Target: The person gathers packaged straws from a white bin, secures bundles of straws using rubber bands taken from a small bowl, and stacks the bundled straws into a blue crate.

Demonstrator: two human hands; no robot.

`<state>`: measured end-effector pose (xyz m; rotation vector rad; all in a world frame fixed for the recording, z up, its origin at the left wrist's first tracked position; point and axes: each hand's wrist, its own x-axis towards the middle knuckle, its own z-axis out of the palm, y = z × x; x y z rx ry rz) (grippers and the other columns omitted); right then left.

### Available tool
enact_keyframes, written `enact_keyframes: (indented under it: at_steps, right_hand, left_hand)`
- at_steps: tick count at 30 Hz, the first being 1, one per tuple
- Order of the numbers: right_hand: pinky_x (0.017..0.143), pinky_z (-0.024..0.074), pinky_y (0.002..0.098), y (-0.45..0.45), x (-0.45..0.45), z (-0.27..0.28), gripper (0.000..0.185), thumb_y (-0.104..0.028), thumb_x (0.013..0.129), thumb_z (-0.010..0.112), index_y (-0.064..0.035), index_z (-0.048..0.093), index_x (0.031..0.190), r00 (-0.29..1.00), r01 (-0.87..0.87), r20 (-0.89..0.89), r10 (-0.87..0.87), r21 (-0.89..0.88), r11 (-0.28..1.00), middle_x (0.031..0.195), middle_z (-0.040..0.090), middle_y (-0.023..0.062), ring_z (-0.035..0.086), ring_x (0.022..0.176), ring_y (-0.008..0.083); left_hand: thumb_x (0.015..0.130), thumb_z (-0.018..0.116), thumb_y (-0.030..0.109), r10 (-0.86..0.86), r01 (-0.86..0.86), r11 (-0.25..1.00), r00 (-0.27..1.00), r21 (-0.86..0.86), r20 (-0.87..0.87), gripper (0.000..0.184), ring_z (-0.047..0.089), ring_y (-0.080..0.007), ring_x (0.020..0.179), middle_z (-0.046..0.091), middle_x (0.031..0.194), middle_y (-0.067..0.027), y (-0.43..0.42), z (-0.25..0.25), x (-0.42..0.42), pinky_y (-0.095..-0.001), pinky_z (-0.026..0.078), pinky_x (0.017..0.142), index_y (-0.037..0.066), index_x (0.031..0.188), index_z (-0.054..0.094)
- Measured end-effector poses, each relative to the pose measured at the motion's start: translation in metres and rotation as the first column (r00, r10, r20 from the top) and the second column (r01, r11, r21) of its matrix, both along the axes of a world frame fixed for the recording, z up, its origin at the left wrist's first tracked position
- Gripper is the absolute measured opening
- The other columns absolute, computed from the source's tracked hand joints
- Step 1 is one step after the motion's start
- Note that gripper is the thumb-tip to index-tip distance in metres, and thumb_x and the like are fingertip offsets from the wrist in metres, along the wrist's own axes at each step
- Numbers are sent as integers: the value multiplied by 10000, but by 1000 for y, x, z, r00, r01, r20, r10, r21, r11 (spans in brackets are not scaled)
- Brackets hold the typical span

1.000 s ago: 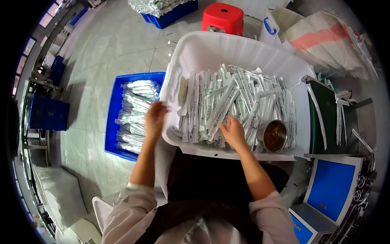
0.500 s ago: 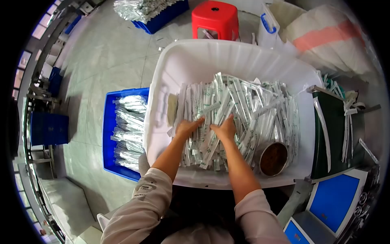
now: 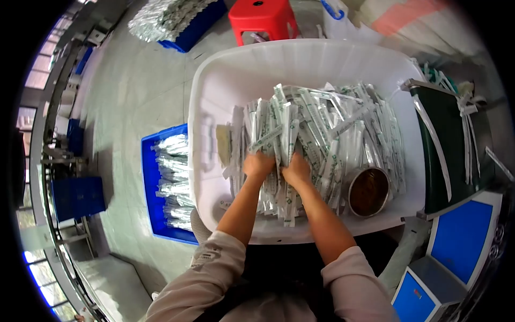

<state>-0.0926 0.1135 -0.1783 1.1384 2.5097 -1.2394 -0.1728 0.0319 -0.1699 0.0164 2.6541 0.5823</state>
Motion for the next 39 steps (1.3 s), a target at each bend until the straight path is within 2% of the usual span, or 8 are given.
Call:
enact_keyframes:
  at_steps: [4,6,10,14,17,23,30,39]
  right_hand:
    - [726,445,418,-3,9,-19,386,-250,645,668,-7,560,924,1000,0,-20,0,5,1000,847,592,213,560,828,371]
    - [722,444,423,-17,8,-20,353,-226,639,658,-14,570,907,990,-3,-137,27,169,986,841,594,207,561,819,371]
    - [711,445,425,-20,-1,-6,352,-200,623,655,-22,566,913,972,57,-225,-64,-36,998,840,596,203,566,808,368]
    - [671,460,385,-16,8,-1,387,-139,601,675,-3,560,944,981,43,-172,-90,-259,965,826,609,179,592,759,329]
    - [616,490,370,-12,6,10,303,-37,665,661,59,561,934,871,232,-59,-487,-826,514,843,604,128,597,751,235]
    - [628,502,378,-27,9,7,329,-19,658,680,52,563,957,848,224,37,-530,-930,293,869,599,130,593,758,222]
    - [620,475,351,-58,23,11,341,-90,666,700,18,578,966,870,232,-24,-492,-861,452,874,607,120,590,755,232]
    - [622,446,334,-35,42,29,357,-235,706,678,47,598,910,925,229,-93,-369,-638,735,774,613,148,592,721,224]
  left_hand:
    - [578,692,290,-118,24,936,961,350,249,556,588,-298,828,593,878,-202,-12,-28,-7,-353,466,706,-83,950,513]
    - [587,737,336,74,-534,589,783,607,617,636,577,-248,800,590,874,-168,-21,-28,-13,-337,468,655,-116,975,515]
    - [605,760,329,209,-572,676,753,464,624,626,574,-243,802,586,899,-152,-16,-10,-21,-341,469,615,-129,966,531]
    - [591,786,223,-25,-347,811,784,471,621,544,579,-236,804,592,905,-137,-18,-25,-27,-334,474,589,-73,986,559]
    - [693,694,133,-66,-511,679,672,527,737,340,596,-205,728,610,861,-123,-29,-16,-25,-329,504,582,-31,968,581]
    - [728,622,173,-46,-599,606,631,524,775,274,593,-207,706,611,844,-116,-53,8,-14,-317,493,633,7,944,589]
    - [692,644,138,-238,-319,685,752,655,615,298,589,-188,785,613,878,-111,-78,-1,-24,-290,476,685,-23,940,609]
    - [611,672,164,-46,-144,884,919,444,391,404,603,-207,696,622,820,-113,-60,2,-19,-292,475,609,-34,954,590]
